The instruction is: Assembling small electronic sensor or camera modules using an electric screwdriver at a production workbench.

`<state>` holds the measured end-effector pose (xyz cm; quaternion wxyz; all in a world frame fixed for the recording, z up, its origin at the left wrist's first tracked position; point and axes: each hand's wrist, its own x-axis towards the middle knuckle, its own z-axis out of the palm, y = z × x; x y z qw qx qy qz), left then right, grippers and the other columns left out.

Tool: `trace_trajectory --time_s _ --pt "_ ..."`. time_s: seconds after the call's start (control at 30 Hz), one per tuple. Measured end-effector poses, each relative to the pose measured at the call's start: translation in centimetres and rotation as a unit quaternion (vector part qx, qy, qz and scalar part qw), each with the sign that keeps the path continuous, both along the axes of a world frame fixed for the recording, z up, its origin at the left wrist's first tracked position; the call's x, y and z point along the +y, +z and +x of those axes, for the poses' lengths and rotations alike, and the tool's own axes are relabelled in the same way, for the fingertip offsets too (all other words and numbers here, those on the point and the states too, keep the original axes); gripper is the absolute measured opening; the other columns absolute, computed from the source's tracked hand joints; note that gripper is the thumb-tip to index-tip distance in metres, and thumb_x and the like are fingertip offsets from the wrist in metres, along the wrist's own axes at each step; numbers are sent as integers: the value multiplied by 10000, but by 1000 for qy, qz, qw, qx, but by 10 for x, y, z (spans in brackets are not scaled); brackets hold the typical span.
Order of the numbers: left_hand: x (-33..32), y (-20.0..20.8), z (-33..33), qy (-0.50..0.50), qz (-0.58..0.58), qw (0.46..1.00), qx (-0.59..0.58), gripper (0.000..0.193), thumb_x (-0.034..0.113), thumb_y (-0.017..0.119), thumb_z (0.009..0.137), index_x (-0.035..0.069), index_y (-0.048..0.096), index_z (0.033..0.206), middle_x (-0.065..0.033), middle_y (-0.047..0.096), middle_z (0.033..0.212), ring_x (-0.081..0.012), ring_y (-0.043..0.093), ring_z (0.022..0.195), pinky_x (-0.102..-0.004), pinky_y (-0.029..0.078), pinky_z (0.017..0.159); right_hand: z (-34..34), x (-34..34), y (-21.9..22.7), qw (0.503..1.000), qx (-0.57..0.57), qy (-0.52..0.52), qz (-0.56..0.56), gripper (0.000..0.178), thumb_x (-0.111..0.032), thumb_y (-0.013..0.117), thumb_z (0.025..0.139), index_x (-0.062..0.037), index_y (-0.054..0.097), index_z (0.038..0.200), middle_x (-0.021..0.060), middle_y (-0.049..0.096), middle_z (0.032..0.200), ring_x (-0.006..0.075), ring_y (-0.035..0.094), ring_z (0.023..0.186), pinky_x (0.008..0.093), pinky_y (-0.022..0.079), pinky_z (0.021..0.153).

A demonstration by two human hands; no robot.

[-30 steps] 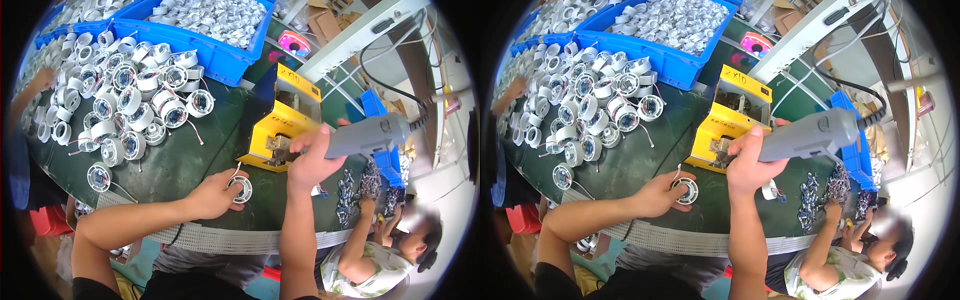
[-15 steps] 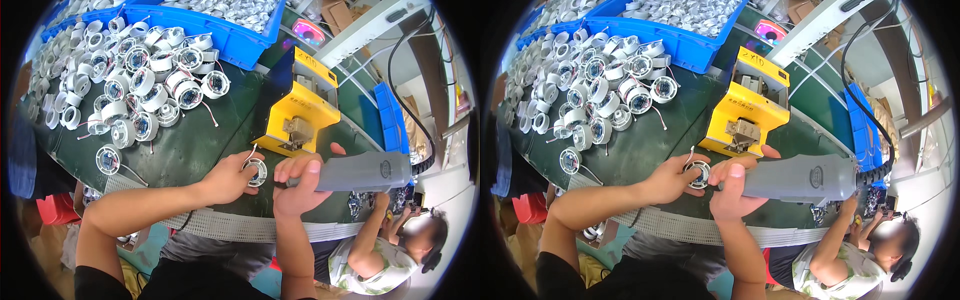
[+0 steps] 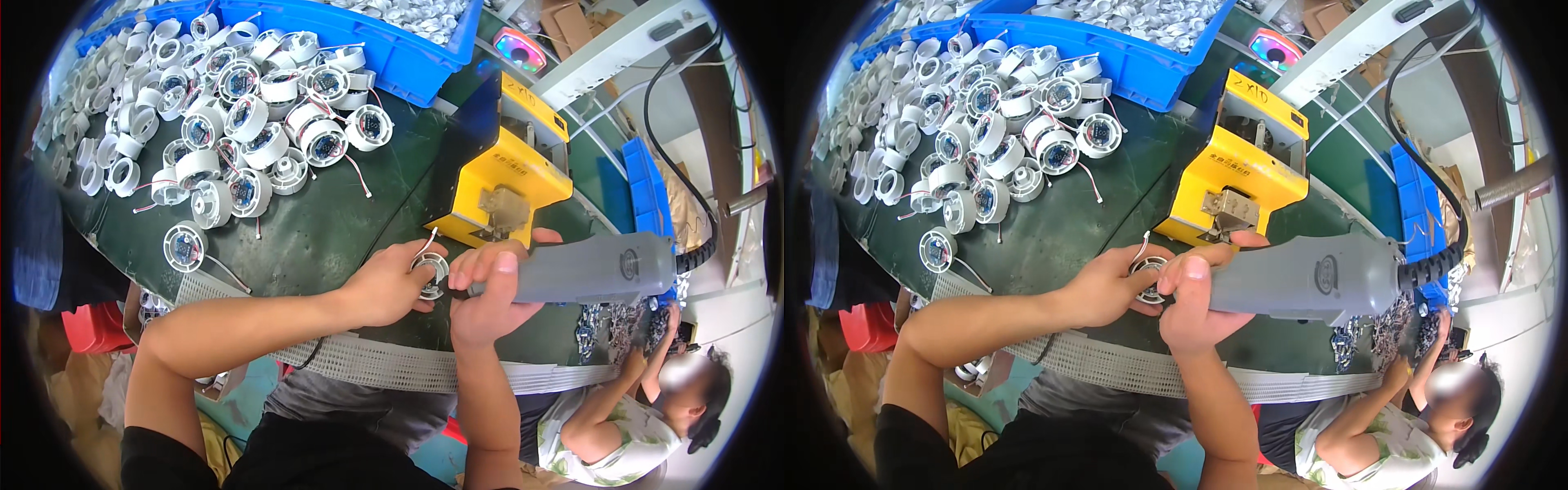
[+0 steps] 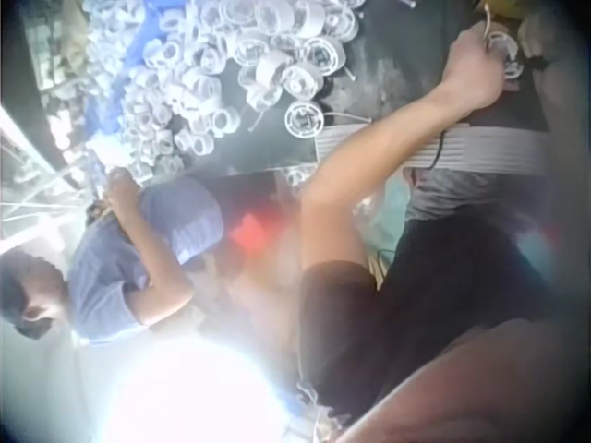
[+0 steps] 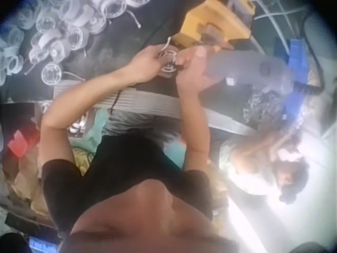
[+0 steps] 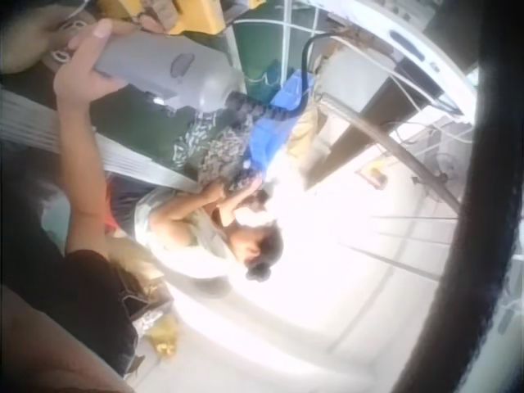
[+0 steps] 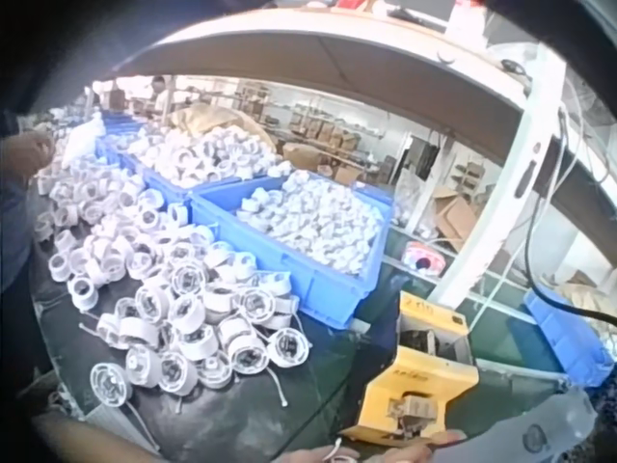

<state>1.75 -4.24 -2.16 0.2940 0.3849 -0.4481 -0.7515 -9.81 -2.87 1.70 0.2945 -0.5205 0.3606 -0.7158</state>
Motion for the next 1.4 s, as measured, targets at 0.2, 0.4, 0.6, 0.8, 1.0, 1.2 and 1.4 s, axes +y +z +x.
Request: trace_trajectory --time_s 0.2,0.4,0.6,0.8,1.0,1.2,1.4 --pt "3 8 -3 12 -10 1000 7 292 100 461 981 -22 540 1234 -136 628 1110 -204 656 954 -338 618 761 -6 -1 -16 995 97 -15 -11 440 -38 510 905 47 291 1276 64 512 662 128 493 499 270 448 491" --pt "-19 26 35 98 -438 849 -278 267 44 536 878 31 634 1127 -198 662 915 -342 663 905 -423 542 766 -62 13 6 960 280 2 -4 734 -290 723 842 34 388 1410 164 483 1331 272 477 1233 400 364 1052" --pt "-41 82 70 378 -465 694 -399 837 127 686 847 122 200 1529 -244 264 1511 -368 665 956 -382 562 717 -199 43 -6 721 569 -273 286 569 -255 779 764 -14 593 1244 220 629 1156 359 596 1078 416 474 927" --pt "7 53 30 118 -699 669 -225 741 251 749 808 -39 402 1396 -292 392 1431 -469 436 1290 -496 396 1052 -122 76 15 886 349 -184 243 749 -59 846 623 -15 513 1293 150 642 1116 251 610 1076 365 472 951" --pt "32 22 -1 -219 15 964 148 461 228 458 1039 13 370 1437 -95 505 1330 -161 500 1224 -342 457 1028 -57 108 -2 891 415 -131 129 650 -112 832 682 -1 542 1253 159 566 1204 284 573 1113 388 483 924" --pt "23 2 -1 -149 -150 967 139 365 66 532 983 18 432 1331 -76 555 1195 -136 560 1092 -304 451 975 -74 104 -16 956 -28 41 289 443 -95 660 904 24 511 1304 118 615 1095 175 597 950 288 518 749" --pt "17 11 3 -137 -124 976 116 388 4 507 950 40 474 1334 -77 519 1152 -156 523 1129 -315 428 984 -90 93 -18 900 -123 114 402 360 -39 614 922 66 534 1257 117 672 981 125 607 816 261 499 713"
